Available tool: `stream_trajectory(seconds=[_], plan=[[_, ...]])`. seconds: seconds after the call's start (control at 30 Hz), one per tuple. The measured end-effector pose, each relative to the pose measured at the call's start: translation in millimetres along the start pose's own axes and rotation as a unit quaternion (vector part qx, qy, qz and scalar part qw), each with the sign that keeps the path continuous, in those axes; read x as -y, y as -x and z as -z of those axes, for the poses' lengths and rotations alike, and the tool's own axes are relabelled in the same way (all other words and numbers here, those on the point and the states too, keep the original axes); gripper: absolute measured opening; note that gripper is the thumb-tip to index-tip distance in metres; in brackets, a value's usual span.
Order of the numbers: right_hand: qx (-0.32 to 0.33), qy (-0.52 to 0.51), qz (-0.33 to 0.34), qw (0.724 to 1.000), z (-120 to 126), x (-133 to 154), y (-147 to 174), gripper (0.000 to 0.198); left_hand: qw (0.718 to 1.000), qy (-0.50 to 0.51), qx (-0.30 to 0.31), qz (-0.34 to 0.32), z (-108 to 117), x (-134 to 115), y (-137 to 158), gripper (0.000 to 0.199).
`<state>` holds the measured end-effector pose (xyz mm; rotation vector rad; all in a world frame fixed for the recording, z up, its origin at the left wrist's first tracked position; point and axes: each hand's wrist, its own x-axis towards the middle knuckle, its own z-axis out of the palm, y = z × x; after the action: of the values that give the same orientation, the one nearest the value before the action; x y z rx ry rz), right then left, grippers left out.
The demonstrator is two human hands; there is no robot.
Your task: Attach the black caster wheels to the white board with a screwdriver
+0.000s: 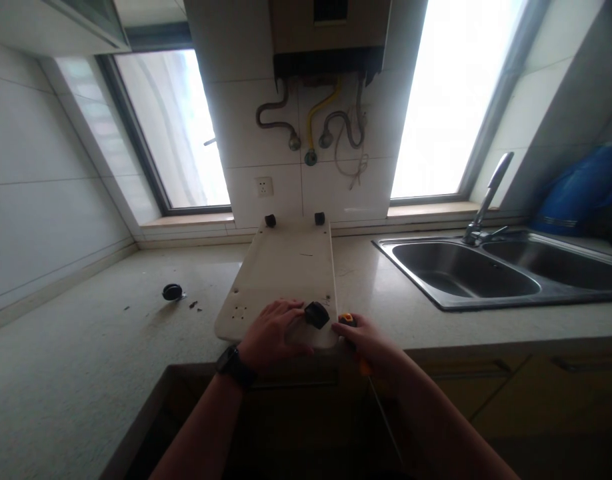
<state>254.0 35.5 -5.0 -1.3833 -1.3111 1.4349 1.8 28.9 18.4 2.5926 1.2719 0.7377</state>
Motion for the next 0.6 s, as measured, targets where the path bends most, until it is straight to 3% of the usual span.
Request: stream_trajectory(seconds=[0.33,0.6], plan=[[0.061,-0.041,-0.025,0.997,-28,4,48,0.044,0.994,0.109,0.020,0.023,31,15,25,0.074],[0.111,-0.058,-0.030,0.992,-29,18,58,0.060,0.997,0.069,0.014,0.011,55,9,25,0.063]])
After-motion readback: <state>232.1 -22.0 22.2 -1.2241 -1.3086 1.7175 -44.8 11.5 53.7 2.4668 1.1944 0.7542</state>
